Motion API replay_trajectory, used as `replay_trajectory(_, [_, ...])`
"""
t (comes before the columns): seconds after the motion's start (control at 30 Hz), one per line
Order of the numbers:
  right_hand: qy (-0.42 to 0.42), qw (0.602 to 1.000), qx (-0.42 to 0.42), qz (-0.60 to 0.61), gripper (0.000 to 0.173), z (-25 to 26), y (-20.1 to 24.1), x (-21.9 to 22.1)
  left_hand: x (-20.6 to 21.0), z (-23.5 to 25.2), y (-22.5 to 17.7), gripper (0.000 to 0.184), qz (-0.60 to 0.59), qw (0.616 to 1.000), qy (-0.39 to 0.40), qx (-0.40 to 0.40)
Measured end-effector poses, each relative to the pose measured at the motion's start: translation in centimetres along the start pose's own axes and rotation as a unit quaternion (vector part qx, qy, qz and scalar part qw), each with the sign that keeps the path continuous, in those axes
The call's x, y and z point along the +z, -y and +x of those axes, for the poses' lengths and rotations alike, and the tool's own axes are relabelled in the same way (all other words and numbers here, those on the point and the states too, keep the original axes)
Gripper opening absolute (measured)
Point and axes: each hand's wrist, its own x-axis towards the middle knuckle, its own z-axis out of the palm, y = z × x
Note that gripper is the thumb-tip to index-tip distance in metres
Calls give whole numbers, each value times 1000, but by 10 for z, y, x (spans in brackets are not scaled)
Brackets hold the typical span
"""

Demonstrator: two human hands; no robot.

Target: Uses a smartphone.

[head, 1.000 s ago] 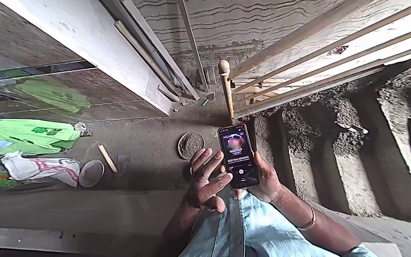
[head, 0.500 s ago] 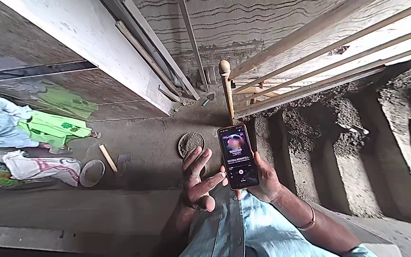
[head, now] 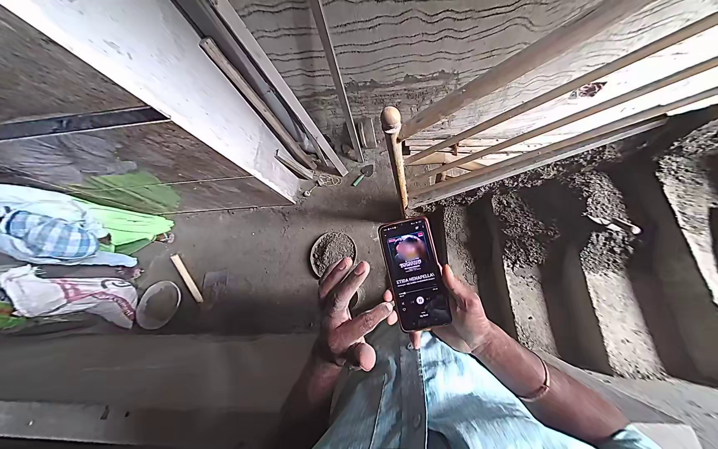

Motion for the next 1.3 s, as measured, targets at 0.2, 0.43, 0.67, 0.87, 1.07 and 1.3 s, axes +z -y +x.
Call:
replay_trajectory(0.2, [4,1000,2,1,64,1,1,2,-1,2,0,61,-7,1000,-1,-7])
replay_trajectory(0.43, [5,1000,-2,-9,64,1,1,2,-3,2,1,60,-25,1000,-12,-15])
replay_trajectory(0.67, [1,1000,1,-9,63,1,2,4,-3,3,0,61,-19,1000,-7,-12])
replay_trajectory(0.87, [-10,1000,-4,-1,59,1,1,4,2,4,-7,69,20,999,44,21])
replay_trajectory(1.07, [-9,1000,-10,-4,59,1,0,4,3,3,-6,66,32,998,45,28])
replay_trajectory(1.3, [-8,1000,-13,1,59,0,-1,3,3,-4,-2,64,39,998,39,23])
